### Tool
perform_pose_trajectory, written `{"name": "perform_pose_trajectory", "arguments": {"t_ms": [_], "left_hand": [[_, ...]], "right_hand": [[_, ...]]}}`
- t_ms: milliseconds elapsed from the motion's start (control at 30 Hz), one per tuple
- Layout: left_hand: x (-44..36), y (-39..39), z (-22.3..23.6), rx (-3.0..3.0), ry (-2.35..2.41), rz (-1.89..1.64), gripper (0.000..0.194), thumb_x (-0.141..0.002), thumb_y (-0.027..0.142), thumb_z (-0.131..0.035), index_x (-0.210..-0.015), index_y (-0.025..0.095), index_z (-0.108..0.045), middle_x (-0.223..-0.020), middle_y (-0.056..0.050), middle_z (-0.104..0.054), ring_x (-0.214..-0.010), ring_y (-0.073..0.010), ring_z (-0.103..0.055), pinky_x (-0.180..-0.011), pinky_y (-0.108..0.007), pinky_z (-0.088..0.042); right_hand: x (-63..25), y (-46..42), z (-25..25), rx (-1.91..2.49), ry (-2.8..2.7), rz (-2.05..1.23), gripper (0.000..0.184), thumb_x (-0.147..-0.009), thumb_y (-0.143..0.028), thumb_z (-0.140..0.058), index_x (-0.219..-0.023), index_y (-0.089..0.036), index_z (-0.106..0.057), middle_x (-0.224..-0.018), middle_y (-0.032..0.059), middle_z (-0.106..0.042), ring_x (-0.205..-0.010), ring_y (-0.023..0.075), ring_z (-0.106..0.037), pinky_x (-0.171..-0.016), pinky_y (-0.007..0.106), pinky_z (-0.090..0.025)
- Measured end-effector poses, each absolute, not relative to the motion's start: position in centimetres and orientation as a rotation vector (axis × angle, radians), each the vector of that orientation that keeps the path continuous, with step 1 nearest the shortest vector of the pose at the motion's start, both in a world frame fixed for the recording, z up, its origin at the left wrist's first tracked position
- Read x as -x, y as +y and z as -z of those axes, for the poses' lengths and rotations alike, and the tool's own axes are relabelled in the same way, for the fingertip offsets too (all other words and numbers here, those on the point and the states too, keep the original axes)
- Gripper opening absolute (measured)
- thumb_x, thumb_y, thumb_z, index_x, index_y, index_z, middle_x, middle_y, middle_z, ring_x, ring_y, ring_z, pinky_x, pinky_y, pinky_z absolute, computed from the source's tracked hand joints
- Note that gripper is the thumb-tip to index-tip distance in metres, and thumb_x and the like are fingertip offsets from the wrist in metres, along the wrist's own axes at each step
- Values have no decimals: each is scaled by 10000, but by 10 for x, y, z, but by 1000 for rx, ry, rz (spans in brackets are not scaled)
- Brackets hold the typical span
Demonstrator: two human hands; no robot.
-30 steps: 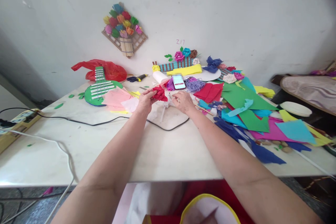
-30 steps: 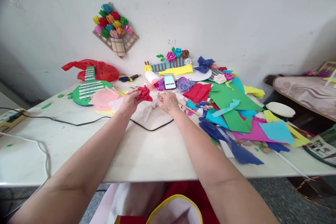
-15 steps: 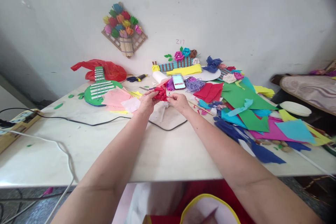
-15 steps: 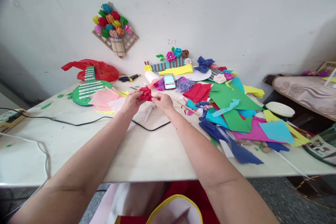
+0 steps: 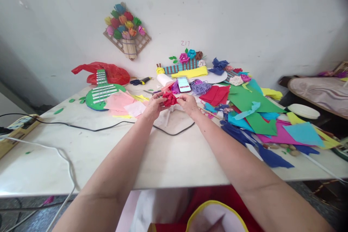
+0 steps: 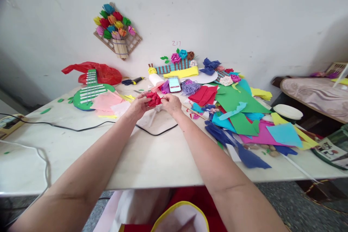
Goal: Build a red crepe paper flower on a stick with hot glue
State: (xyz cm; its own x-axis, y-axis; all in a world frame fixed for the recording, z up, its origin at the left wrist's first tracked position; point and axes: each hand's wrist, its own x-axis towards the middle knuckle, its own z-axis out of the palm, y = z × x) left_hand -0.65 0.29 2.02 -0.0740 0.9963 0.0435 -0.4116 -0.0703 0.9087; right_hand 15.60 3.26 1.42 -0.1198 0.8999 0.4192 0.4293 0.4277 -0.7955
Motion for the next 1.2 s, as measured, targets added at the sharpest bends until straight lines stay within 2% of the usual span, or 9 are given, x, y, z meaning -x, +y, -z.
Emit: {"name": "perform_pose_trajectory", "arguments": {"t_ms": [400, 567, 700, 933, 1100, 1200], "left_hand": [[10, 1, -19, -1053, 872, -1296, 469, -582, 92, -734, -1025, 170, -601, -856, -47, -705, -714, -196, -691, -680, -358, -576], [12, 5, -14, -1143, 818, -1204, 319, -591, 126, -738, -907, 133, -689, -827, -76, -717, -725, -193, -685, -713, -347, -573], [11, 4, -14, -1111, 786, -1223, 208, -611, 110, -715, -819, 113, -702, -802, -81, -715, -735, -191, -683, -749, -349, -572], [11, 3, -18, -995, 754, -1295, 197, -648, 64, -670, -839, 106, -690, -835, -90, -714, -739, -199, -685, -733, -368, -580], [11, 3, -18, -973, 778, -1339, 182, -635, 47, -658, -805, 105, -687, -808, -78, -706, -718, -189, -675, -694, -345, -577], [11, 4, -17, -983, 771, -1367, 165, -640, 48, -656, -791, 110, -683, -810, -74, -705, -724, -181, -672, -713, -341, -574]], "right_hand": [[-158, 37, -15, 1080, -1697, -650, 143, -693, -329, -535, -641, -197, -558, -621, -13, -574, -638, 146, -512, -643, 273, -392], [-158, 37, -15, 1015, -1720, -667, 142, -698, -315, -553, -631, -190, -555, -607, -17, -570, -617, 136, -511, -627, 268, -393], [-158, 37, -15, 999, -1669, -726, 162, -705, -343, -566, -648, -192, -556, -600, -25, -562, -603, 128, -505, -612, 260, -407], [-157, 33, -18, 940, -1552, -907, 182, -731, -377, -572, -732, -195, -572, -653, -11, -610, -652, 144, -595, -628, 269, -483], [-158, 38, -13, 985, -1549, -831, 153, -726, -339, -589, -744, -187, -597, -634, -5, -620, -634, 154, -607, -653, 295, -493], [-158, 43, -9, 983, -1566, -795, 156, -724, -315, -589, -787, -179, -633, -717, 19, -669, -714, 169, -632, -727, 322, -511]]}}
